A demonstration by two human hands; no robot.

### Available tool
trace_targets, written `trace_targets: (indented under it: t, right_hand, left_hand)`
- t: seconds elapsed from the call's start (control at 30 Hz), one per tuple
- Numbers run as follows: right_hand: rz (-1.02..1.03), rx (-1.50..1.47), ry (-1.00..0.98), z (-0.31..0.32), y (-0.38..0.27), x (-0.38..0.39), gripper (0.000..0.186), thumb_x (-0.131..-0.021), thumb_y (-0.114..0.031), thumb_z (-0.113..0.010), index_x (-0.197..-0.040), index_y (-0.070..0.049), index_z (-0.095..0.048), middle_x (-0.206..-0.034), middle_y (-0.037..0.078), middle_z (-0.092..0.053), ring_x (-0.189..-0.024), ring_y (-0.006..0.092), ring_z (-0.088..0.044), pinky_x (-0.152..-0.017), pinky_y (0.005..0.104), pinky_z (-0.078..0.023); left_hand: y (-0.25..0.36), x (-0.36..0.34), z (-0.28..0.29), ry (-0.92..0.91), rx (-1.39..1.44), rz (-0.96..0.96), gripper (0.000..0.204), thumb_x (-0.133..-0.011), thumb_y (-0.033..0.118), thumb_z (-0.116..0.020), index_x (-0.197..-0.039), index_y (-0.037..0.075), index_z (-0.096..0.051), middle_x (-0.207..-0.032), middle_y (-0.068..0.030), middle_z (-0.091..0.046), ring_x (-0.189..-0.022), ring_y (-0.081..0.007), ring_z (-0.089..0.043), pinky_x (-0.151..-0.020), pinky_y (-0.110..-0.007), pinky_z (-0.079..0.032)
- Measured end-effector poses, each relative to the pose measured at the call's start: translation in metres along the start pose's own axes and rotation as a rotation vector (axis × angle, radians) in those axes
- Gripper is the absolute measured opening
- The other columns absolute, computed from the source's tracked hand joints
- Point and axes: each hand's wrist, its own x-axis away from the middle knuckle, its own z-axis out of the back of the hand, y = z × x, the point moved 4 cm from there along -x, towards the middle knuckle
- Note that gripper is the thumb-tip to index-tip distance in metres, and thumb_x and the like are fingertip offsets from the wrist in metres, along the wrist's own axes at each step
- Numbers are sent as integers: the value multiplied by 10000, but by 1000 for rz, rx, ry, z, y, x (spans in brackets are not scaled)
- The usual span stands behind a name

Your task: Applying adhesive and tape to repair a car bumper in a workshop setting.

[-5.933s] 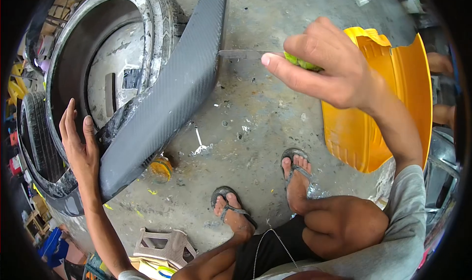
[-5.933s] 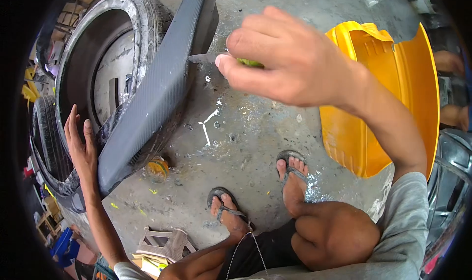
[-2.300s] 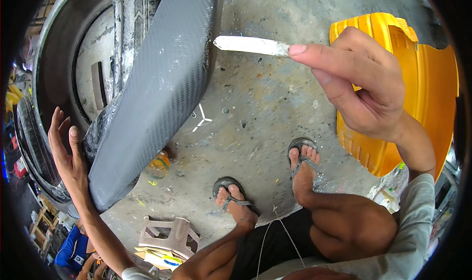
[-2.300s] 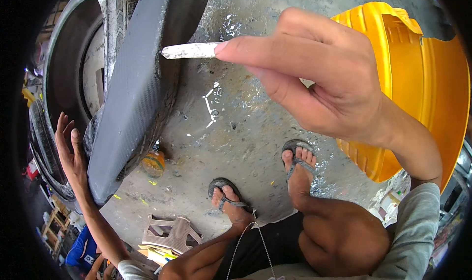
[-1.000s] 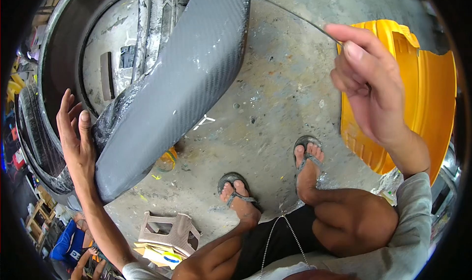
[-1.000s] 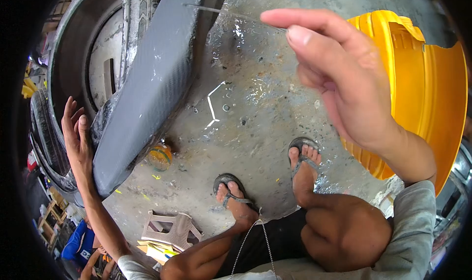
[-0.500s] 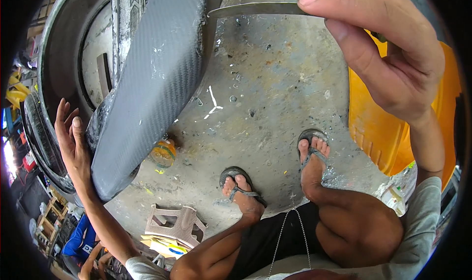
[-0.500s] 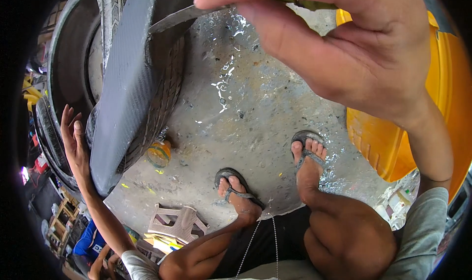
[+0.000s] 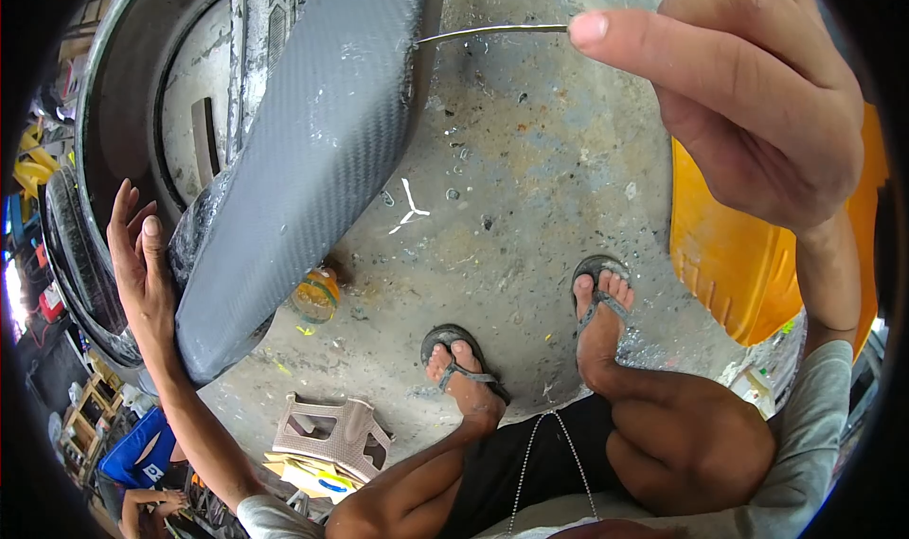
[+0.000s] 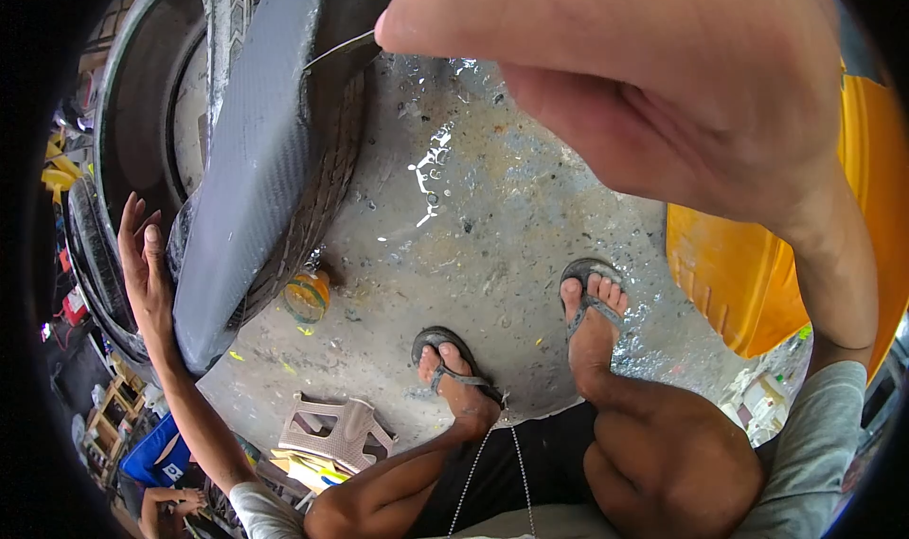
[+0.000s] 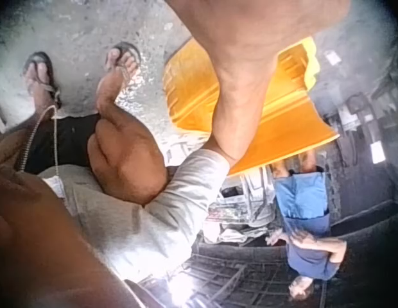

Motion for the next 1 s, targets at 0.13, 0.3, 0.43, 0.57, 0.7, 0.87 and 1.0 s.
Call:
trace_targets:
  t: [0.13,0.3,0.43,0.57,0.7,0.87,1.0]
  right_hand:
    - [90,95,-43,-2,-8,-19,386,-763,7,-740,-1149,-2,-741,-835,61,-596,-676,158,-505,-586,297,-403]
    - [217,227,-85,24,-6,-17,405,-746,3,-750,-1150,-2,-742,-820,58,-585,-666,163,-500,-568,301,-394]
    - [329,356,-82,11,-30,-45,513,-637,-62,-767,-1145,4,-745,-806,60,-558,-636,183,-476,-506,308,-331]
    - [362,325,-177,24,-30,-53,514,-632,-69,-766,-1139,10,-744,-801,62,-551,-631,183,-470,-505,310,-324]
    - [376,201,-185,8,-20,-52,515,-627,-76,-765,-1133,17,-743,-795,64,-544,-626,183,-464,-504,312,-318]
    - [367,129,-249,16,-7,-50,517,-621,-84,-764,-1126,25,-742,-788,67,-536,-620,184,-456,-502,315,-309]
    - [360,41,-277,13,1,-47,519,-616,-91,-762,-1120,32,-742,-783,69,-528,-615,184,-449,-501,317,-303]
  left_hand:
    - [-3,-2,-7,-6,21,-4,540,-1067,334,-536,-1539,101,-413,-1493,-165,-471,-1284,-230,-540,-1087,-361,-420]
    - [-1,-2,4,-6,-1,-9,533,-1068,333,-533,-1534,98,-420,-1490,-163,-474,-1279,-231,-544,-1083,-363,-427]
    - [-3,-4,4,-9,-17,3,525,-1072,331,-524,-1531,97,-424,-1489,-165,-477,-1276,-238,-551,-1084,-372,-430]
    - [5,-6,-10,-13,-73,-66,514,-1075,327,-514,-1525,91,-431,-1480,-171,-492,-1266,-249,-565,-1074,-383,-447]
    - [1,1,-2,-25,-158,-56,514,-1074,328,-514,-1520,85,-436,-1470,-167,-505,-1246,-249,-580,-1062,-385,-459]
    - [1,-2,-8,-26,-132,-69,521,-1070,335,-519,-1518,82,-438,-1460,-159,-515,-1223,-242,-591,-1052,-383,-466]
    - [3,-3,-2,-35,-139,-61,517,-1070,330,-520,-1517,82,-440,-1445,-158,-520,-1222,-240,-585,-1052,-383,-463]
